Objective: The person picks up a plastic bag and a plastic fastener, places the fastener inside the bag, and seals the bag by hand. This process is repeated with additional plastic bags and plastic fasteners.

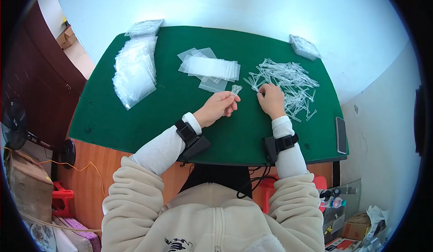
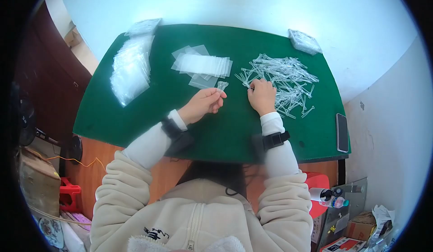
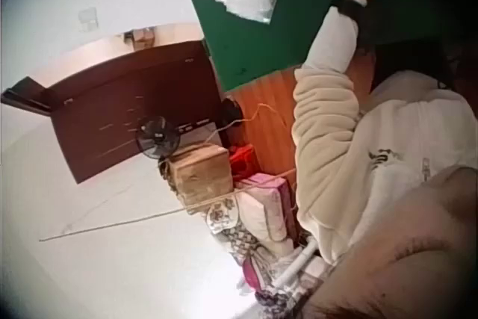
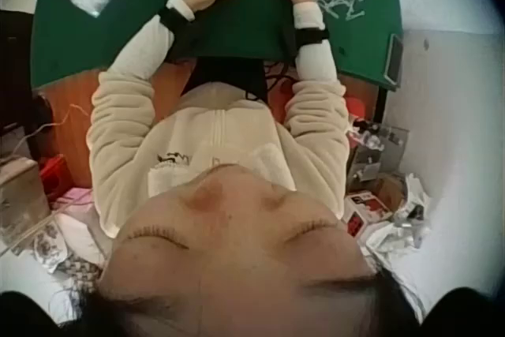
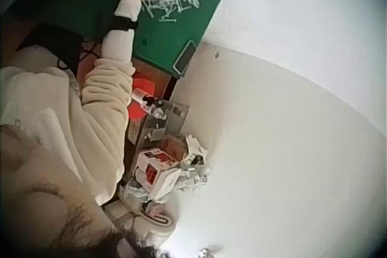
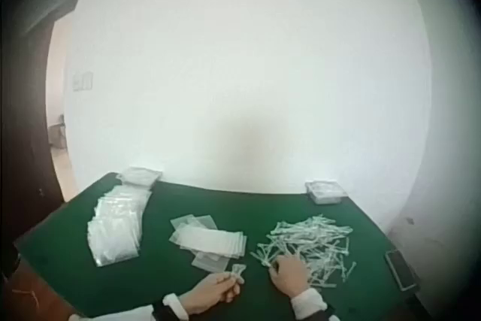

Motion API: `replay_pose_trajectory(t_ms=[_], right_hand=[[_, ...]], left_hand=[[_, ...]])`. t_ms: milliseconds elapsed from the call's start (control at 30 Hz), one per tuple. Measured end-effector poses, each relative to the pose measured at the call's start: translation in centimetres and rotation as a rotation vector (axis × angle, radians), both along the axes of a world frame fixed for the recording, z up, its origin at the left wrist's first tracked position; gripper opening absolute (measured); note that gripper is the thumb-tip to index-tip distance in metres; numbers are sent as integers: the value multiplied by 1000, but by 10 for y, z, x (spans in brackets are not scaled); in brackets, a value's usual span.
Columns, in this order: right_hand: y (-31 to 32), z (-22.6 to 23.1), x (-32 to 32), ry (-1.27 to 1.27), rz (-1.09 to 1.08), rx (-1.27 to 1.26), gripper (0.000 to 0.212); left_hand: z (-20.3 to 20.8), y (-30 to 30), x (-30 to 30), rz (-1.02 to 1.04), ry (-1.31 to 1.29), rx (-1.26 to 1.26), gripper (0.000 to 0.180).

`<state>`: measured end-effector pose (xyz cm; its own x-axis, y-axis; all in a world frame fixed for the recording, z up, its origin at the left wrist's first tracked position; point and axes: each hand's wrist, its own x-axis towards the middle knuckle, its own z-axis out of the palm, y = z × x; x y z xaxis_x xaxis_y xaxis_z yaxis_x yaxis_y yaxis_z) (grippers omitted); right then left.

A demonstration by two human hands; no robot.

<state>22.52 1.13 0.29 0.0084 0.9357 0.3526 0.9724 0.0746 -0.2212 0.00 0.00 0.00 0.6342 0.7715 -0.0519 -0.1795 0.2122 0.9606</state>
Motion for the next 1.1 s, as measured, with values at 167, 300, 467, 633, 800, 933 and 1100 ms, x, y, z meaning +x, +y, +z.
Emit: replay_pose_trajectory(t_ms=[167, 300, 467, 633, 800, 933, 1100], right_hand=[[2, 3, 0, 13, -6, 73, 7], [-2, 8, -2, 125, 78, 151, 8], [-14, 20, -18, 429, 397, 156, 6], [-22, 22, -25, 452, 671, -12, 8], [-23, 23, -31, 502, 844, -43, 7], [-20, 23, -27, 526, 750, 25, 9], [-16, 23, -23, 625, 600, 93, 9]], left_hand=[[1, 4, -3, 34, -11, -3, 21], [4, 6, -6, 90, -42, -12, 22], [12, 19, -15, 266, -104, 28, 22], [10, 25, -17, 443, 9, 293, 23], [-3, 18, -4, 380, 101, 341, 23], [-3, 13, 6, 217, 116, 211, 23], [-3, 14, 10, 116, 181, 156, 22]])
